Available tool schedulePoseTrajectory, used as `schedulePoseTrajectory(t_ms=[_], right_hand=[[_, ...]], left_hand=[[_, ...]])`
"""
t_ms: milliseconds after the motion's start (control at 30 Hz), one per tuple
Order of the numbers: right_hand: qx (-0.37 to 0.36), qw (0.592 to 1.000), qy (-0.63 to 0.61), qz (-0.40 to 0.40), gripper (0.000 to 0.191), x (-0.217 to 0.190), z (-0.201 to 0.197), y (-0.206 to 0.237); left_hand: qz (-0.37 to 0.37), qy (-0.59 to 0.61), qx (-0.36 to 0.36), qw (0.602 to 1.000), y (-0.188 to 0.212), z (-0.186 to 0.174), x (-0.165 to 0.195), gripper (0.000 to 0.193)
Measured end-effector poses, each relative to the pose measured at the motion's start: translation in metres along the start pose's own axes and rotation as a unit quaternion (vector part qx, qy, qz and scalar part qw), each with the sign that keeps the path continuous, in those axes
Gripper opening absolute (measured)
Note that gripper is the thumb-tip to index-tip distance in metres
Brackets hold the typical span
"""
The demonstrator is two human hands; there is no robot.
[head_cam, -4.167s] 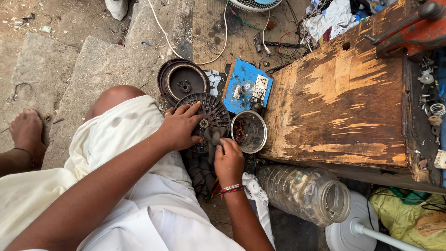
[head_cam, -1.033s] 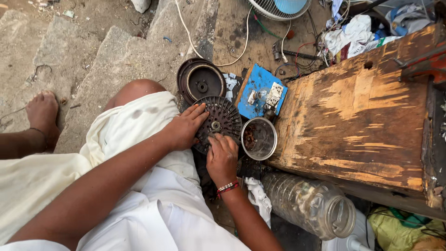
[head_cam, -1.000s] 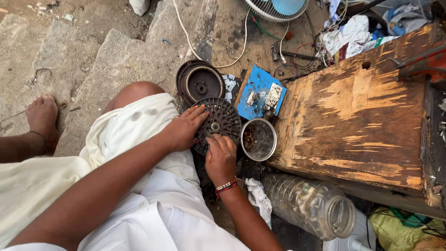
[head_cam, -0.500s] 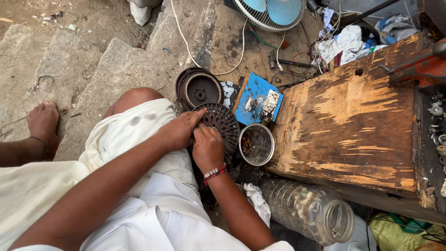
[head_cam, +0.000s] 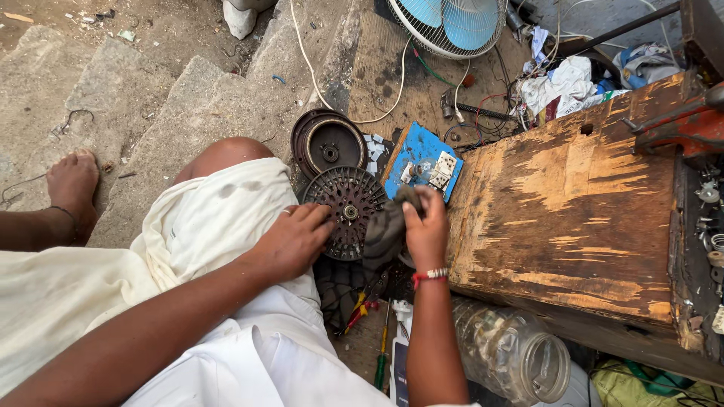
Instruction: The person sits on stone steps repairing an electric fan motor. They use a screwdriver to scrape and pry material from the fan's rotor windings, collect debris in a metal bowl, handle the rotor cage and other fan parts, and finally wipe a fan component with a cloth.
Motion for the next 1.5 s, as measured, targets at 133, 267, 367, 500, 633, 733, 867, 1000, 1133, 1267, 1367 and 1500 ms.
schedulePoseTrajectory(t_ms=[133, 267, 367, 500, 633, 733, 867, 1000, 1133, 1267, 1367, 1500], right_hand=[[-0.149, 0.984, -0.087, 0.048, 0.026, 0.009, 0.06, -0.029], [-0.369, 0.908, 0.059, -0.191, 0.014, -0.005, 0.103, -0.02], [-0.423, 0.875, 0.08, -0.22, 0.012, -0.005, 0.1, -0.027], [-0.35, 0.93, 0.093, -0.064, 0.012, 0.003, 0.072, -0.057], [-0.243, 0.957, 0.151, -0.05, 0.011, 0.0, 0.067, -0.054], [-0.316, 0.936, 0.076, -0.138, 0.01, -0.006, 0.1, -0.03], [-0.379, 0.898, 0.128, -0.183, 0.011, 0.001, 0.096, -0.027], [-0.367, 0.908, 0.202, -0.022, 0.013, 0.022, 0.041, -0.057], [-0.328, 0.936, 0.125, -0.035, 0.019, 0.03, 0.05, -0.043], [-0.298, 0.947, 0.102, -0.059, 0.038, 0.023, 0.075, -0.034], [-0.262, 0.958, 0.114, 0.021, 0.042, 0.011, 0.053, -0.021], [-0.285, 0.939, 0.175, 0.082, 0.041, 0.006, 0.037, 0.036]], left_hand=[[0.101, -0.082, 0.036, 0.991, 0.004, 0.008, 0.012, 0.057], [0.095, -0.077, -0.032, 0.992, 0.006, 0.021, 0.008, 0.056], [0.09, -0.068, -0.034, 0.993, 0.007, 0.024, 0.008, 0.056], [0.1, -0.065, -0.029, 0.992, 0.006, 0.023, 0.008, 0.054], [0.082, -0.047, -0.008, 0.995, 0.006, 0.02, 0.005, 0.053], [0.083, -0.046, -0.062, 0.994, 0.01, 0.021, 0.006, 0.048], [0.071, -0.039, -0.058, 0.995, 0.01, 0.02, 0.007, 0.055], [0.083, -0.056, -0.013, 0.995, 0.005, 0.019, 0.007, 0.056], [0.069, -0.053, -0.026, 0.996, 0.007, 0.022, 0.007, 0.053], [0.058, -0.048, -0.028, 0.997, 0.01, 0.02, 0.009, 0.054], [0.067, -0.063, -0.021, 0.996, 0.007, 0.017, 0.01, 0.054], [0.064, -0.066, -0.028, 0.995, 0.006, 0.018, 0.009, 0.054]])
Point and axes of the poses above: each hand's wrist, its own y-axis away from the middle knuckle, its own z-axis out of the palm, x = y × z, the point moved 3 cm from there along -y, towards the middle knuckle, and after that the axes turned 12 degrees about -y, right-handed, at the moved point
